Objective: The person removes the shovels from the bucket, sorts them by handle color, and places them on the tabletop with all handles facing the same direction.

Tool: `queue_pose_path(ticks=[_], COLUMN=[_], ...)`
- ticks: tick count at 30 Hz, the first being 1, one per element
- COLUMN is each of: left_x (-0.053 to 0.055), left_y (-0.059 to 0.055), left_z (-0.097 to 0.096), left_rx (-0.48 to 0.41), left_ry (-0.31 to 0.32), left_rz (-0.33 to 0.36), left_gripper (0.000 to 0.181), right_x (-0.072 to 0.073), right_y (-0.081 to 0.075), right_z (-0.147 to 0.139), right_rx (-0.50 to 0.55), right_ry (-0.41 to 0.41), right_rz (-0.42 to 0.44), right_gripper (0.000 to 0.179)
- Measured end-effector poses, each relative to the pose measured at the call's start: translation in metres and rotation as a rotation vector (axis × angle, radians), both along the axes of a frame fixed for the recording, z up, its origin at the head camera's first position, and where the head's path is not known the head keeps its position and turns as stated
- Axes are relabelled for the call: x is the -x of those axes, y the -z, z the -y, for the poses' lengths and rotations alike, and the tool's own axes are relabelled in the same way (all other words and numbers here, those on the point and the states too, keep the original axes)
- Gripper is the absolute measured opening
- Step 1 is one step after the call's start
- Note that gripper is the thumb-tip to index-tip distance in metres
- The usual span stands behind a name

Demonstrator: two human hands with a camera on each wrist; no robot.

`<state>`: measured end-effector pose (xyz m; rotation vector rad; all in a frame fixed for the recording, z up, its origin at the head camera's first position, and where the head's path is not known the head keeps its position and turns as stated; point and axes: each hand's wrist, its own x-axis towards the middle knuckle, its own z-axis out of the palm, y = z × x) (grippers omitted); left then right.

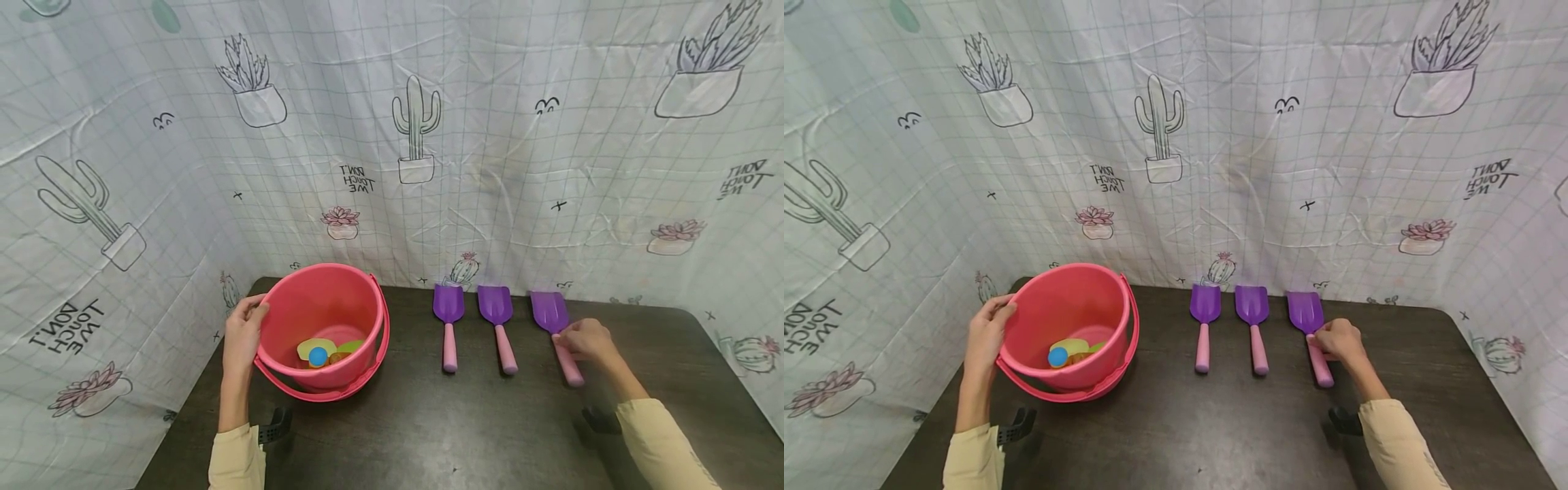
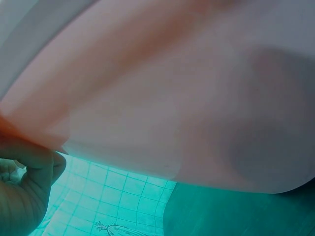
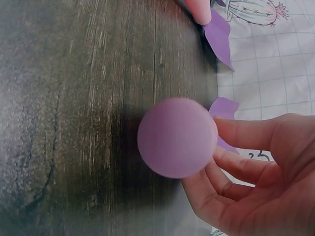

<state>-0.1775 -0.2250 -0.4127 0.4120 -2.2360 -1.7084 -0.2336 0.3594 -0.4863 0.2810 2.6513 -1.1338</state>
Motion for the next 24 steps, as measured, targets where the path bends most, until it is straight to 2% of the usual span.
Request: queue_pose_path(ticks=[7,11,14,16,22,24], left_x=[-0.001,-0.001,-0.001,-0.001,-0.001,-0.001], left_y=[-0.002,-0.002,-0.002,-0.002,-0.003,-0.003], left_z=[-0.001,-0.001,-0.001,-0.002,-0.002,-0.002], left_rx=[0.001,-0.002,0.000,-0.001,-0.004,-0.004], left_ry=[0.011,0.004,0.001,0.002,0.005,0.004], left_rz=[0.005,0.010,0.013,0.013,0.014,0.014], left_gripper=[0.036,0.035,0.035,0.035,0.035,0.035], right_x=[0.001,0.001,0.001,0.002,-0.001,-0.003], right_y=[-0.002,-0.010,-0.020,-0.029,-0.059,-0.070], right_z=[-0.001,0.001,0.005,0.009,0.025,0.031], right_rx=[0.023,0.018,0.065,0.117,0.383,0.431], right_ry=[0.011,0.030,0.044,0.035,-0.037,-0.059], right_rz=[-0.026,-0.079,-0.106,-0.112,-0.132,-0.137], right_gripper=[0.036,0.048,0.057,0.061,0.067,0.069])
